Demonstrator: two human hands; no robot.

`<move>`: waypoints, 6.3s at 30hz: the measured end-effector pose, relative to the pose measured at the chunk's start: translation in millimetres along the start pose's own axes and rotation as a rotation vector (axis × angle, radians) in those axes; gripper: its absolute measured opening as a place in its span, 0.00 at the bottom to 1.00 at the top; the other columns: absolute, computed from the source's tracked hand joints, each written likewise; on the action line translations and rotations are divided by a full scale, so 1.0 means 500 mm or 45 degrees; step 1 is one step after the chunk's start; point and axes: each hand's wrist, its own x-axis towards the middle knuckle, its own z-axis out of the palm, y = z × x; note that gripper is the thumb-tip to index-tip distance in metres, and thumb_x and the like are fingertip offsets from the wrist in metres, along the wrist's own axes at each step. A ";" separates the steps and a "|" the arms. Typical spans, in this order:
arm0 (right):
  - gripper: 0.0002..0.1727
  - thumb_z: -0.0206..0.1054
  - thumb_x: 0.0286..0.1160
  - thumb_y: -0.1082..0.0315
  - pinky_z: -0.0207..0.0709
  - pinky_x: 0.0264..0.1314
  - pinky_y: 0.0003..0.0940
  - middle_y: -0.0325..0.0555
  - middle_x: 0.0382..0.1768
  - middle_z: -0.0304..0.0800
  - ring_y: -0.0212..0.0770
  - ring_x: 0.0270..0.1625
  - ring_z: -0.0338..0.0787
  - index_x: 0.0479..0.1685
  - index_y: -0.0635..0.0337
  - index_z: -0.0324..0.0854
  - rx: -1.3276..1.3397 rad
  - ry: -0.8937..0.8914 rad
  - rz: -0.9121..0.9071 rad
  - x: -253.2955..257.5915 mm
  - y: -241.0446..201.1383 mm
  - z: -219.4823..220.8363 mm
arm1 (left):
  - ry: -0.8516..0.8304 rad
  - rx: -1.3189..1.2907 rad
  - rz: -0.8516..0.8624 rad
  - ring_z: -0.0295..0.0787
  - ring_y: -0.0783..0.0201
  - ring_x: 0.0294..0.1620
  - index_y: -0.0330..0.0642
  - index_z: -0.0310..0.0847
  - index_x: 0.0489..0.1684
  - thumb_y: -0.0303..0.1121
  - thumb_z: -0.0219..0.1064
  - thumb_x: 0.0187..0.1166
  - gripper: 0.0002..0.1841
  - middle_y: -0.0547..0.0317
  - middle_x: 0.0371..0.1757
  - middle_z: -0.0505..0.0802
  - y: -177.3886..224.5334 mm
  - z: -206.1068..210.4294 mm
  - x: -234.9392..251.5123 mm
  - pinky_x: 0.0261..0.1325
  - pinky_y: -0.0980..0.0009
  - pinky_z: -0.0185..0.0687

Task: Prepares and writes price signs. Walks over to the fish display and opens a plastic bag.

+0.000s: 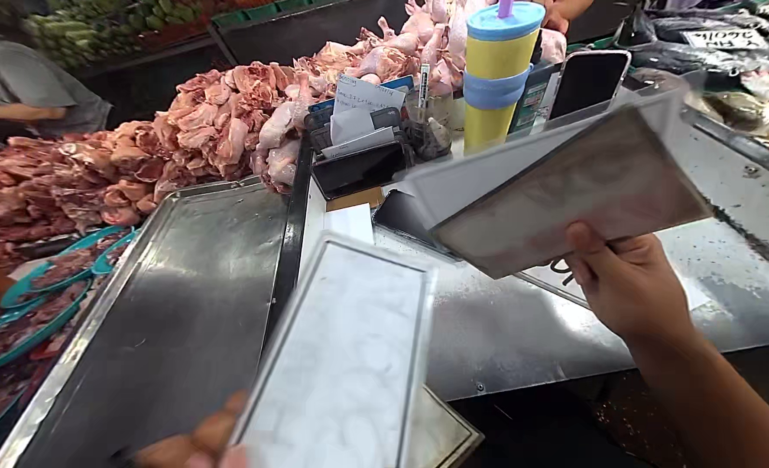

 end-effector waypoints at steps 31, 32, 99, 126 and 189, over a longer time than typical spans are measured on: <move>0.12 0.58 0.90 0.63 0.71 0.78 0.29 0.42 0.45 0.85 0.34 0.54 0.86 0.60 0.42 0.86 -0.837 -0.732 -1.100 0.009 -0.007 -0.044 | -0.260 0.276 -0.631 0.86 0.85 0.37 0.52 0.79 0.44 0.66 0.50 0.83 0.27 0.79 0.35 0.89 -0.129 0.106 -0.029 0.42 0.86 0.83; 0.12 0.58 0.90 0.63 0.70 0.79 0.30 0.42 0.45 0.85 0.34 0.53 0.86 0.60 0.42 0.86 -0.837 -0.751 -1.107 0.006 -0.006 -0.044 | -0.261 0.238 -0.676 0.86 0.84 0.37 0.53 0.79 0.44 0.70 0.47 0.80 0.30 0.78 0.35 0.89 -0.126 0.102 -0.032 0.42 0.86 0.83; 0.16 0.64 0.73 0.74 0.69 0.60 0.78 0.63 0.53 0.93 0.72 0.61 0.87 0.51 0.51 0.94 -1.547 -0.596 -0.565 0.656 -0.030 0.298 | -0.156 1.115 -0.458 0.86 0.62 0.35 0.38 0.88 0.32 0.36 0.66 0.72 0.10 0.57 0.28 0.88 -0.166 0.096 -0.120 0.42 0.68 0.80; 0.20 0.61 0.76 0.77 0.66 0.66 0.79 0.58 0.60 0.92 0.70 0.68 0.84 0.63 0.53 0.88 -1.502 -0.598 -0.283 0.711 0.054 0.253 | -0.218 1.097 -0.438 0.85 0.61 0.36 0.37 0.88 0.30 0.34 0.66 0.73 0.10 0.55 0.28 0.88 -0.163 0.090 -0.122 0.42 0.69 0.79; 0.19 0.56 0.73 0.79 0.78 0.74 0.49 0.52 0.66 0.91 0.53 0.73 0.87 0.57 0.63 0.88 -1.074 -1.160 -0.613 -0.189 0.037 0.085 | -0.170 0.436 -0.934 0.72 0.82 0.10 0.53 0.73 0.17 0.22 0.68 0.74 0.17 0.76 0.12 0.78 -0.205 0.147 -0.052 0.17 0.86 0.70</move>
